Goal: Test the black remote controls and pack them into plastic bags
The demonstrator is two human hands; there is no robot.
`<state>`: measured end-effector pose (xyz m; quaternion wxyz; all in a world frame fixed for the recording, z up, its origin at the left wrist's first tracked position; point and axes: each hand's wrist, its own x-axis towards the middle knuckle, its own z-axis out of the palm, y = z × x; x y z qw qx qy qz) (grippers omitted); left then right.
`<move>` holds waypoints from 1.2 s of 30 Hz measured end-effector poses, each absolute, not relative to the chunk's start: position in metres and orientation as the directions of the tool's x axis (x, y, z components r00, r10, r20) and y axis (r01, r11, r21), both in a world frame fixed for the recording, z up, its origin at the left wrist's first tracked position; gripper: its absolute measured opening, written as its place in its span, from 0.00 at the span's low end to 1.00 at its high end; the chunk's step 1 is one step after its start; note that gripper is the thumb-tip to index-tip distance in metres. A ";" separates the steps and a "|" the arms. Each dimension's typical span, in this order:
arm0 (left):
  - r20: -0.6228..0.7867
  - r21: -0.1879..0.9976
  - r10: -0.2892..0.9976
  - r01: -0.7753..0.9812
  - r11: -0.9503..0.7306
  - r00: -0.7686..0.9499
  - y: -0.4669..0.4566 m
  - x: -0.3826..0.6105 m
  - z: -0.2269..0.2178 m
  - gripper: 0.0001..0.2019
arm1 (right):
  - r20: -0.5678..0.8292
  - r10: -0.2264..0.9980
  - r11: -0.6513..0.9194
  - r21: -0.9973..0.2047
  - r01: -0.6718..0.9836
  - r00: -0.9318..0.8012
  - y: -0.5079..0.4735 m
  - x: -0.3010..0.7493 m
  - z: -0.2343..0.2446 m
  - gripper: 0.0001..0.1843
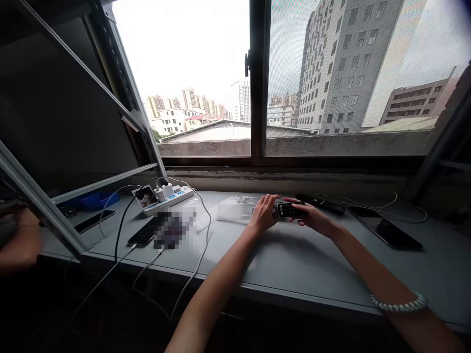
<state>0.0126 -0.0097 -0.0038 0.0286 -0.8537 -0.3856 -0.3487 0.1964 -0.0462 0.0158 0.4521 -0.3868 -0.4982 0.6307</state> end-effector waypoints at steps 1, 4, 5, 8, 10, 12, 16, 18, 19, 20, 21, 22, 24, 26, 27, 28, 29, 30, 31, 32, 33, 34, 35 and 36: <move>0.620 0.214 0.632 0.674 -0.707 0.466 -0.010 0.012 -0.003 0.26 | -0.036 0.961 -0.091 -0.978 -0.190 -0.275 -0.046 0.197 0.016 0.20; 0.618 0.201 0.631 0.680 -0.705 0.470 -0.009 0.010 -0.001 0.27 | -0.031 0.980 -0.074 -0.973 -0.217 -0.194 -0.046 0.199 0.018 0.18; 0.612 0.201 0.639 0.690 -0.696 0.466 -0.009 0.009 -0.001 0.27 | -0.028 0.987 -0.064 -0.971 -0.229 -0.157 -0.045 0.201 0.018 0.18; 0.596 0.196 0.669 0.727 -0.658 0.444 -0.006 0.006 -0.001 0.27 | -0.008 1.000 -0.014 -0.964 -0.267 -0.024 -0.041 0.207 0.019 0.18; 0.585 0.182 0.687 0.756 -0.629 0.430 -0.005 0.005 -0.002 0.23 | 0.013 0.999 0.027 -0.957 -0.289 0.051 -0.038 0.211 0.018 0.17; 0.574 0.166 0.700 0.777 -0.608 0.425 -0.004 0.004 -0.003 0.20 | 0.032 0.996 0.056 -0.943 -0.328 0.079 -0.035 0.214 0.018 0.19; 0.570 0.148 0.700 0.785 -0.602 0.429 -0.002 0.002 -0.003 0.19 | 0.055 0.998 0.063 -0.900 -0.431 0.032 -0.037 0.216 0.019 0.25; 0.576 0.145 0.699 0.789 -0.598 0.424 -0.001 0.001 -0.003 0.19 | 0.060 0.998 0.051 -0.903 -0.428 -0.006 -0.040 0.215 0.022 0.23; 0.578 0.145 0.699 0.791 -0.595 0.420 0.000 0.000 -0.003 0.18 | 0.053 0.998 0.033 -0.908 -0.417 -0.035 -0.041 0.214 0.023 0.22; 0.581 0.146 0.699 0.791 -0.594 0.418 0.000 0.000 -0.003 0.18 | 0.036 0.997 0.005 -0.914 -0.405 -0.068 -0.042 0.213 0.024 0.22; 0.582 0.146 0.697 0.790 -0.596 0.419 0.000 0.000 -0.002 0.18 | 0.012 0.995 -0.029 -0.920 -0.392 -0.102 -0.043 0.212 0.024 0.23; 0.582 0.146 0.695 0.787 -0.600 0.422 0.000 0.000 -0.002 0.17 | -0.016 0.991 -0.065 -0.926 -0.372 -0.133 -0.043 0.211 0.024 0.24; 0.580 0.141 0.690 0.781 -0.608 0.433 -0.001 0.000 0.000 0.18 | -0.062 0.983 -0.115 -0.941 -0.317 -0.171 -0.044 0.208 0.023 0.26; 0.574 0.126 0.687 0.780 -0.613 0.446 -0.003 0.000 0.002 0.18 | -0.071 0.982 -0.115 -0.959 -0.257 -0.177 -0.044 0.206 0.022 0.25; 0.570 0.116 0.684 0.779 -0.616 0.456 -0.005 0.001 0.003 0.19 | -0.060 0.982 -0.101 -0.968 -0.229 -0.179 -0.044 0.205 0.021 0.24; 0.563 0.105 0.680 0.776 -0.622 0.469 -0.006 0.001 0.004 0.20 | -0.046 0.982 -0.082 -0.976 -0.201 -0.181 -0.044 0.204 0.021 0.24; 0.556 0.095 0.675 0.770 -0.631 0.485 -0.008 0.002 0.005 0.21 | -0.033 0.983 -0.065 -0.983 -0.171 -0.181 -0.045 0.204 0.021 0.25; 0.548 0.085 0.669 0.763 -0.641 0.502 -0.009 0.003 0.006 0.23 | -0.025 0.983 -0.051 -0.989 -0.139 -0.180 -0.046 0.204 0.020 0.26; 0.539 0.076 0.663 0.754 -0.652 0.519 -0.010 0.003 0.006 0.24 | -0.020 0.984 -0.039 -0.994 -0.106 -0.176 -0.046 0.205 0.020 0.27; 0.529 0.069 0.658 0.746 -0.663 0.536 -0.012 0.004 0.007 0.25 | -0.014 0.986 -0.027 -0.997 -0.075 -0.167 -0.047 0.206 0.019 0.27; 0.520 0.064 0.653 0.737 -0.673 0.551 -0.013 0.006 0.007 0.26 | -0.006 0.987 -0.014 -0.999 -0.047 -0.159 -0.047 0.206 0.019 0.26; 0.511 0.061 0.648 0.729 -0.682 0.564 -0.014 0.007 0.007 0.27 | 0.006 0.988 0.003 -1.000 -0.025 -0.152 -0.047 0.207 0.018 0.25; 0.504 0.060 0.644 0.720 -0.691 0.576 -0.014 0.008 0.007 0.28 | 0.021 0.989 0.020 -1.000 -0.007 -0.146 -0.047 0.208 0.017 0.25; 0.496 0.061 0.640 0.711 -0.700 0.587 -0.015 0.009 0.007 0.29 | 0.036 0.989 0.037 -0.999 0.008 -0.143 -0.046 0.208 0.015 0.24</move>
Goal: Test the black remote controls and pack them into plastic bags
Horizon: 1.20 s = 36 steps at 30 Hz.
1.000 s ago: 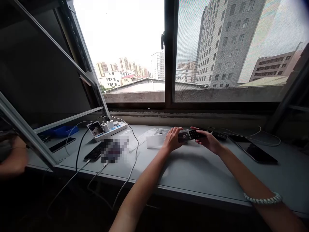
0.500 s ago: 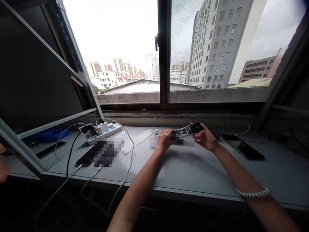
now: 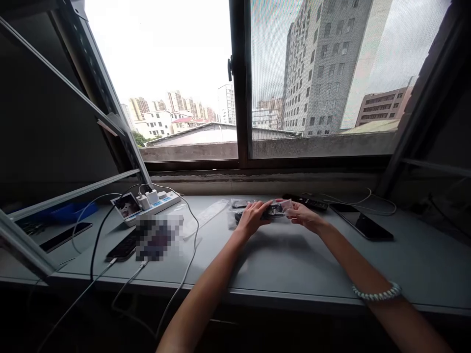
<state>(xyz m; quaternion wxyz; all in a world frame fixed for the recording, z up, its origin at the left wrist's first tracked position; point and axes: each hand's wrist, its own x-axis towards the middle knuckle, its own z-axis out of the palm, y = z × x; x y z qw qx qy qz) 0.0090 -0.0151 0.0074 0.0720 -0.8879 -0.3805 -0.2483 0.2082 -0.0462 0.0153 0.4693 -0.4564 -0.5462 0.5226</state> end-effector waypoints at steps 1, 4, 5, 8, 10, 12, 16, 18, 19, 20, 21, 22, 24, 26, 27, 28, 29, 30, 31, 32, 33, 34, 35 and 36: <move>0.488 0.061 0.635 0.702 -0.709 0.599 -0.016 0.010 0.008 0.29 | 0.047 0.990 0.051 -0.998 0.025 -0.136 -0.045 0.208 0.014 0.24; 0.467 0.049 0.615 0.676 -0.736 0.636 -0.018 0.013 0.009 0.30 | 0.074 0.993 0.082 -0.992 0.093 -0.089 -0.042 0.205 0.010 0.23; 0.464 0.044 0.608 0.669 -0.742 0.645 -0.018 0.013 0.010 0.30 | 0.083 0.994 0.091 -0.989 0.116 -0.073 -0.041 0.204 0.010 0.24; 0.468 0.043 0.596 0.657 -0.753 0.653 -0.018 0.014 0.011 0.29 | 0.107 0.994 0.111 -0.981 0.160 -0.037 -0.041 0.198 0.010 0.26; 0.468 0.056 0.596 0.651 -0.757 0.653 -0.018 0.015 0.012 0.29 | 0.103 0.994 0.105 -0.978 0.178 -0.020 -0.041 0.195 0.012 0.27; 0.465 0.071 0.600 0.648 -0.758 0.651 -0.019 0.015 0.011 0.28 | 0.087 0.996 0.086 -0.978 0.188 -0.001 -0.041 0.193 0.012 0.27; 0.461 0.096 0.620 0.660 -0.746 0.634 -0.020 0.017 0.009 0.25 | 0.098 0.995 0.094 -0.979 0.180 0.013 -0.036 0.194 0.008 0.26; 0.469 0.113 0.633 0.669 -0.735 0.616 -0.021 0.019 0.007 0.26 | 0.137 0.989 0.127 -0.978 0.163 0.051 -0.033 0.196 0.005 0.27; 0.475 0.123 0.640 0.674 -0.729 0.605 -0.021 0.019 0.006 0.26 | 0.155 0.984 0.140 -0.977 0.158 0.083 -0.031 0.197 0.005 0.27; 0.481 0.135 0.648 0.680 -0.721 0.591 -0.021 0.019 0.006 0.26 | 0.166 0.979 0.146 -0.977 0.155 0.120 -0.030 0.199 0.004 0.26; 0.486 0.146 0.656 0.687 -0.712 0.577 -0.020 0.019 0.005 0.27 | 0.169 0.973 0.145 -0.977 0.154 0.157 -0.030 0.200 0.004 0.25; 0.488 0.155 0.665 0.694 -0.703 0.565 -0.019 0.019 0.004 0.26 | 0.168 0.968 0.140 -0.978 0.153 0.187 -0.029 0.202 0.005 0.24; 0.488 0.169 0.681 0.707 -0.687 0.546 -0.017 0.017 0.003 0.25 | 0.155 0.961 0.126 -0.983 0.137 0.230 -0.029 0.205 0.007 0.23; 0.487 0.171 0.692 0.719 -0.674 0.533 -0.014 0.015 0.003 0.23 | 0.119 0.957 0.095 -0.990 0.100 0.266 -0.030 0.207 0.011 0.21; 0.486 0.168 0.693 0.722 -0.671 0.532 -0.013 0.014 0.002 0.22 | 0.082 0.959 0.065 -0.995 0.072 0.272 -0.030 0.208 0.013 0.20; 0.486 0.164 0.693 0.723 -0.672 0.534 -0.012 0.013 0.002 0.22 | 0.036 0.962 0.025 -0.999 0.043 0.269 -0.031 0.208 0.015 0.19; 0.485 0.159 0.690 0.722 -0.674 0.537 -0.011 0.012 0.002 0.21 | -0.012 0.966 -0.017 -1.000 0.017 0.258 -0.031 0.208 0.017 0.20; 0.485 0.155 0.687 0.719 -0.677 0.542 -0.011 0.012 0.002 0.21 | -0.053 0.971 -0.054 -0.999 -0.003 0.235 -0.032 0.207 0.018 0.23; 0.483 0.153 0.684 0.717 -0.680 0.546 -0.011 0.012 0.002 0.21 | -0.083 0.975 -0.082 -0.997 -0.014 0.204 -0.033 0.206 0.019 0.25; 0.481 0.149 0.682 0.715 -0.683 0.551 -0.011 0.012 0.002 0.21 | -0.099 0.980 -0.098 -0.995 -0.013 0.174 -0.034 0.205 0.020 0.27; 0.476 0.146 0.680 0.713 -0.686 0.557 -0.012 0.012 0.002 0.21 | -0.096 0.983 -0.098 -0.995 0.004 0.154 -0.035 0.204 0.020 0.28; 0.473 0.142 0.679 0.711 -0.688 0.562 -0.013 0.013 0.002 0.21 | -0.075 0.988 -0.080 -0.996 0.033 0.136 -0.036 0.203 0.019 0.27; 0.470 0.139 0.676 0.709 -0.691 0.567 -0.013 0.013 0.002 0.22 | -0.043 0.993 -0.051 -0.996 0.068 0.114 -0.036 0.202 0.017 0.25; 0.469 0.134 0.672 0.706 -0.696 0.573 -0.013 0.014 0.002 0.22 | -0.004 0.996 -0.014 -0.995 0.104 0.090 -0.036 0.202 0.014 0.23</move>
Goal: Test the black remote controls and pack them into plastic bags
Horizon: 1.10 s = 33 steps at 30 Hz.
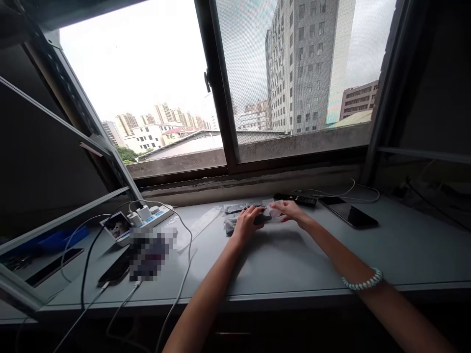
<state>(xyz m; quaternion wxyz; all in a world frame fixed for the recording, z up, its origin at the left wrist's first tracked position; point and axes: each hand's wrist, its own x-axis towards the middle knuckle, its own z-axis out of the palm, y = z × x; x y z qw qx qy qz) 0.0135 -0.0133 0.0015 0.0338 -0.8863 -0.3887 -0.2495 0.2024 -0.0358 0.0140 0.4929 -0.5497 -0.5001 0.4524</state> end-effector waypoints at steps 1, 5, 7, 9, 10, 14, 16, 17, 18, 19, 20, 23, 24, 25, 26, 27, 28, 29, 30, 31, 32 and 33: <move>0.469 0.130 0.666 0.700 -0.702 0.580 -0.013 0.014 0.001 0.22 | 0.038 0.997 0.028 -0.991 0.132 0.067 -0.035 0.203 0.011 0.22; 0.469 0.144 0.638 0.660 -0.737 0.611 -0.013 0.014 0.000 0.23 | 0.120 0.993 0.115 -0.981 0.156 0.020 -0.031 0.207 0.001 0.21; 0.462 0.167 0.638 0.646 -0.745 0.616 -0.012 0.015 -0.001 0.23 | 0.131 0.991 0.122 -0.976 0.178 0.038 -0.030 0.209 -0.001 0.20; 0.451 0.189 0.644 0.639 -0.746 0.618 -0.011 0.015 -0.001 0.24 | 0.134 0.989 0.117 -0.969 0.219 0.062 -0.030 0.208 -0.002 0.19; 0.447 0.195 0.646 0.637 -0.745 0.619 -0.011 0.015 -0.001 0.25 | 0.135 0.988 0.113 -0.963 0.245 0.075 -0.030 0.208 -0.002 0.18; 0.426 0.187 0.646 0.637 -0.748 0.634 -0.010 0.016 -0.001 0.27 | 0.165 0.979 0.105 -0.911 0.400 0.119 -0.031 0.206 -0.003 0.16; 0.424 0.171 0.646 0.645 -0.745 0.634 -0.011 0.017 -0.001 0.27 | 0.193 0.971 0.099 -0.856 0.508 0.137 -0.032 0.205 -0.003 0.14; 0.428 0.161 0.649 0.653 -0.740 0.630 -0.012 0.018 -0.001 0.27 | 0.211 0.966 0.091 -0.819 0.567 0.150 -0.032 0.204 -0.002 0.13; 0.433 0.153 0.657 0.667 -0.729 0.618 -0.013 0.018 -0.001 0.27 | 0.230 0.959 0.079 -0.778 0.623 0.166 -0.032 0.204 -0.001 0.12; 0.438 0.150 0.671 0.688 -0.710 0.598 -0.014 0.019 -0.001 0.26 | 0.248 0.952 0.063 -0.736 0.674 0.181 -0.033 0.203 0.000 0.11; 0.440 0.151 0.692 0.713 -0.685 0.572 -0.014 0.019 -0.002 0.25 | 0.265 0.944 0.047 -0.697 0.715 0.196 -0.033 0.203 0.001 0.11; 0.422 0.171 0.760 0.780 -0.602 0.494 -0.013 0.019 -0.006 0.24 | 0.301 0.921 -0.001 -0.634 0.773 0.247 -0.033 0.207 0.006 0.11; 0.409 0.176 0.774 0.791 -0.586 0.483 -0.013 0.019 -0.007 0.24 | 0.311 0.912 -0.012 -0.634 0.773 0.269 -0.033 0.209 0.007 0.12; 0.398 0.179 0.783 0.796 -0.578 0.479 -0.012 0.018 -0.008 0.25 | 0.318 0.901 -0.024 -0.642 0.766 0.295 -0.032 0.212 0.007 0.11; 0.390 0.180 0.787 0.798 -0.574 0.478 -0.012 0.018 -0.009 0.24 | 0.325 0.889 -0.037 -0.651 0.758 0.323 -0.031 0.216 0.006 0.11; 0.384 0.182 0.790 0.800 -0.572 0.478 -0.011 0.018 -0.009 0.24 | 0.333 0.877 -0.048 -0.656 0.753 0.346 -0.029 0.220 0.005 0.10; 0.379 0.185 0.794 0.802 -0.568 0.475 -0.011 0.018 -0.010 0.24 | 0.345 0.866 -0.057 -0.651 0.757 0.362 -0.027 0.224 0.003 0.11; 0.375 0.190 0.800 0.807 -0.560 0.468 -0.011 0.018 -0.010 0.24 | 0.359 0.856 -0.069 -0.634 0.770 0.372 -0.025 0.228 0.000 0.12; 0.368 0.197 0.810 0.814 -0.547 0.456 -0.011 0.018 -0.010 0.25 | 0.374 0.847 -0.085 -0.605 0.792 0.377 -0.022 0.232 -0.003 0.14; 0.359 0.205 0.822 0.822 -0.531 0.441 -0.012 0.018 -0.010 0.25 | 0.385 0.841 -0.110 -0.568 0.816 0.382 -0.019 0.236 -0.007 0.16; 0.349 0.212 0.835 0.832 -0.513 0.426 -0.012 0.018 -0.010 0.26 | 0.384 0.837 -0.146 -0.531 0.835 0.390 -0.017 0.239 -0.010 0.18; 0.337 0.220 0.847 0.841 -0.495 0.411 -0.012 0.018 -0.010 0.27 | 0.374 0.836 -0.185 -0.497 0.848 0.401 -0.015 0.243 -0.013 0.20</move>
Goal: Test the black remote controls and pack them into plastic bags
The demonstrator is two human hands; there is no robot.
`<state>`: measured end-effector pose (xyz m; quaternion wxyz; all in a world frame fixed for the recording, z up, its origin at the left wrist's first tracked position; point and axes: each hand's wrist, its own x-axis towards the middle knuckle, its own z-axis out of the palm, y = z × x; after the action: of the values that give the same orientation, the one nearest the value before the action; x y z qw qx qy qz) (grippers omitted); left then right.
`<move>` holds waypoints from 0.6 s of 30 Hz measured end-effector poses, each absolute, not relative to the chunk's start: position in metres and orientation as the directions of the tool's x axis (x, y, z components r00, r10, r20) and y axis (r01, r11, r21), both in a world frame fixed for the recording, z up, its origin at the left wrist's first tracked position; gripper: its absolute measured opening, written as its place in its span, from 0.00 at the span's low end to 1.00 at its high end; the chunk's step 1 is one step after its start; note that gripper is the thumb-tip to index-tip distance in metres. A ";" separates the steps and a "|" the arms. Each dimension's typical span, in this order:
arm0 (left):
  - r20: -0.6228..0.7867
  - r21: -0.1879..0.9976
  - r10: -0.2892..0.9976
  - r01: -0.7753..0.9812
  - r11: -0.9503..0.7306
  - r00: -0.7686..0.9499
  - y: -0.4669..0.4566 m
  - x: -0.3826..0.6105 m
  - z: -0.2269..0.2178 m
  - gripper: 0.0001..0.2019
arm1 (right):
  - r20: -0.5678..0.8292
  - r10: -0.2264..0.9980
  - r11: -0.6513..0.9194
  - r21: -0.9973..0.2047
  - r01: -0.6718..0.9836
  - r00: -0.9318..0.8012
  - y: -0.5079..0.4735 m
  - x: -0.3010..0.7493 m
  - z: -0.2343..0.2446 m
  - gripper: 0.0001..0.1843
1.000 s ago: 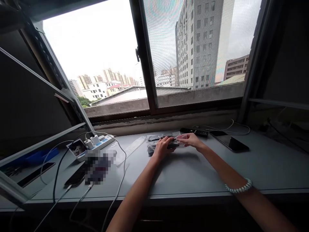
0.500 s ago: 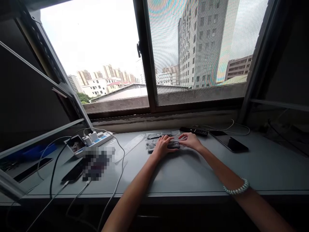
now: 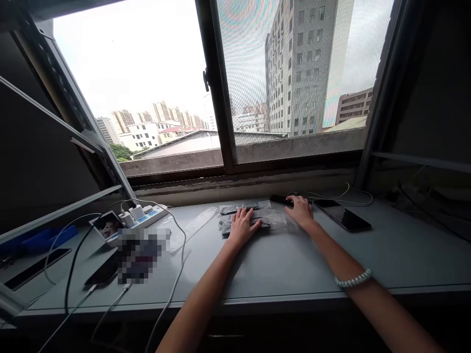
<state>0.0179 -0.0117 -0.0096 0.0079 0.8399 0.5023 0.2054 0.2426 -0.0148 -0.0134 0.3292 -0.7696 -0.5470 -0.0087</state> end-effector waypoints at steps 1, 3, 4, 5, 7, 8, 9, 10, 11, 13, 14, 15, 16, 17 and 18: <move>0.324 0.227 0.858 0.848 -0.480 0.399 -0.012 0.018 -0.010 0.28 | 0.354 0.839 -0.223 -0.469 0.855 0.413 -0.013 0.246 -0.016 0.23; 0.302 0.237 0.872 0.855 -0.460 0.385 -0.011 0.017 -0.010 0.30 | 0.300 0.850 -0.287 -0.427 0.858 0.434 -0.010 0.251 -0.021 0.29; 0.294 0.241 0.875 0.856 -0.457 0.384 -0.011 0.017 -0.010 0.31 | 0.270 0.858 -0.309 -0.410 0.858 0.437 -0.009 0.253 -0.023 0.32; 0.289 0.243 0.876 0.856 -0.456 0.385 -0.011 0.017 -0.010 0.31 | 0.241 0.867 -0.322 -0.397 0.859 0.436 -0.008 0.255 -0.025 0.34; 0.287 0.244 0.876 0.854 -0.459 0.388 -0.011 0.016 -0.010 0.31 | 0.198 0.887 -0.322 -0.379 0.867 0.416 -0.007 0.256 -0.028 0.36; 0.288 0.244 0.876 0.855 -0.458 0.387 -0.011 0.016 -0.010 0.31 | 0.186 0.897 -0.314 -0.372 0.874 0.401 -0.006 0.256 -0.029 0.35; 0.287 0.246 0.877 0.855 -0.456 0.385 -0.011 0.016 -0.011 0.30 | 0.180 0.905 -0.302 -0.366 0.880 0.386 -0.005 0.255 -0.031 0.35; 0.286 0.249 0.879 0.857 -0.451 0.380 -0.011 0.016 -0.011 0.30 | 0.174 0.909 -0.299 -0.358 0.885 0.378 -0.004 0.255 -0.033 0.35; 0.286 0.252 0.882 0.859 -0.447 0.375 -0.011 0.016 -0.012 0.29 | 0.180 0.912 -0.292 -0.349 0.891 0.369 -0.003 0.255 -0.035 0.35; 0.289 0.256 0.885 0.862 -0.438 0.364 -0.012 0.015 -0.013 0.29 | 0.184 0.909 -0.297 -0.343 0.891 0.374 -0.001 0.255 -0.038 0.34; 0.290 0.258 0.887 0.863 -0.434 0.359 -0.012 0.015 -0.013 0.29 | 0.177 0.909 -0.305 -0.338 0.891 0.378 0.000 0.255 -0.040 0.34; 0.292 0.261 0.888 0.864 -0.430 0.354 -0.012 0.015 -0.014 0.28 | 0.172 0.912 -0.302 -0.329 0.894 0.372 0.001 0.256 -0.041 0.34; 0.293 0.266 0.890 0.865 -0.426 0.348 -0.012 0.015 -0.014 0.28 | 0.173 0.914 -0.301 -0.323 0.897 0.368 0.001 0.256 -0.043 0.33; 0.296 0.272 0.892 0.864 -0.423 0.343 -0.012 0.015 -0.015 0.27 | 0.168 0.916 -0.298 -0.319 0.900 0.363 0.001 0.256 -0.044 0.33; 0.300 0.280 0.892 0.863 -0.420 0.337 -0.012 0.015 -0.015 0.26 | 0.170 0.918 -0.293 -0.317 0.902 0.358 0.001 0.256 -0.045 0.33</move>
<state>0.0147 -0.0122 -0.0152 0.0352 0.8170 0.5372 0.2067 0.2564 0.0012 -0.0446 0.1818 -0.8036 -0.5663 0.0223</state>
